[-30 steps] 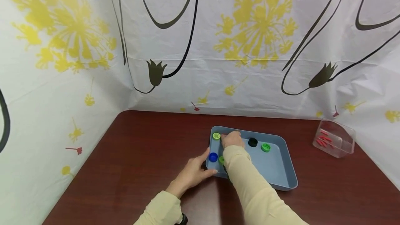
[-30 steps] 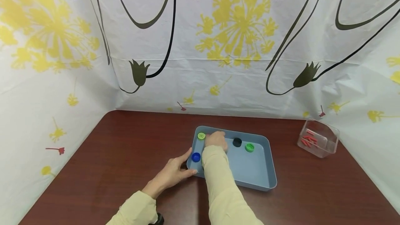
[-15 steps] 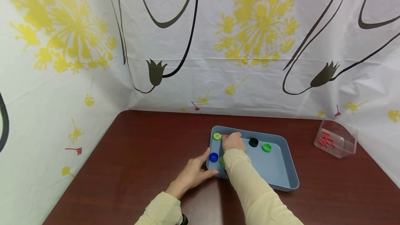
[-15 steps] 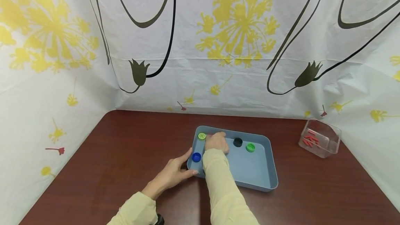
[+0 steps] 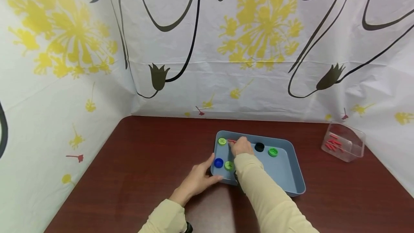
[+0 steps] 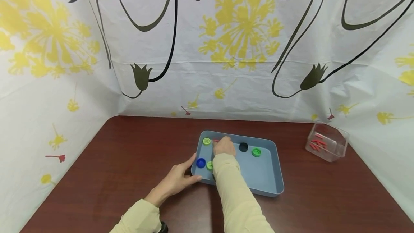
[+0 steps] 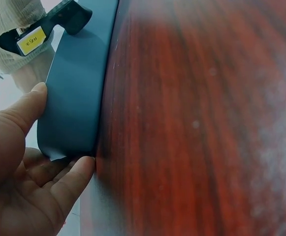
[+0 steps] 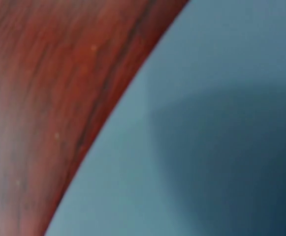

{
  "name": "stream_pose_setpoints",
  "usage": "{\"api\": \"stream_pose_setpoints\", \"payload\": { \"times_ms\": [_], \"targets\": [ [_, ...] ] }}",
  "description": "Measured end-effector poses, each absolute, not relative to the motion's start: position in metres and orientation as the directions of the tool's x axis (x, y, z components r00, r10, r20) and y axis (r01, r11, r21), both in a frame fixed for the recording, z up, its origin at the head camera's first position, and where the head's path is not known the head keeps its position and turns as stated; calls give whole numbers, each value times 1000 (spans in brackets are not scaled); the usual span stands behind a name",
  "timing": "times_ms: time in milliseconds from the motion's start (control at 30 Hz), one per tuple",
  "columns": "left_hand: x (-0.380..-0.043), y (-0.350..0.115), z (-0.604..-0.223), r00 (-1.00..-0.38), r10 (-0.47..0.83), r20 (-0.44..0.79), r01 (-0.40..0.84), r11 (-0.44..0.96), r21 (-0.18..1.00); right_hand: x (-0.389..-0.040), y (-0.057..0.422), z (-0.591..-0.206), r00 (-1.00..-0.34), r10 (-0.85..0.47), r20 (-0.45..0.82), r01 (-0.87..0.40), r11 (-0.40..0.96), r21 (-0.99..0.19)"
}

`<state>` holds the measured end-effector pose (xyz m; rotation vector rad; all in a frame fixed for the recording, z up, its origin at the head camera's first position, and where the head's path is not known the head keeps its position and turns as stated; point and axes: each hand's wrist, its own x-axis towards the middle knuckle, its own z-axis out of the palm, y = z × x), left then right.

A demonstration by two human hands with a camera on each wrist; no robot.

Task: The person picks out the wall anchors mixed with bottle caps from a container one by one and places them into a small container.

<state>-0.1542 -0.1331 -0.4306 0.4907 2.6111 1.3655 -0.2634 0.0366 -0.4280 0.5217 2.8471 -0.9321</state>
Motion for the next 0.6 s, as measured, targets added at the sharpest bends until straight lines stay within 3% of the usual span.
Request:
{"api": "stream_pose_setpoints", "payload": {
  "times_ms": [600],
  "targets": [
    [-153, -130, -430, -945, 327, -18, 180, 563, 807, -262, 50, -418, -964, 190, -186, 265, 743, -614]
  ]
}}
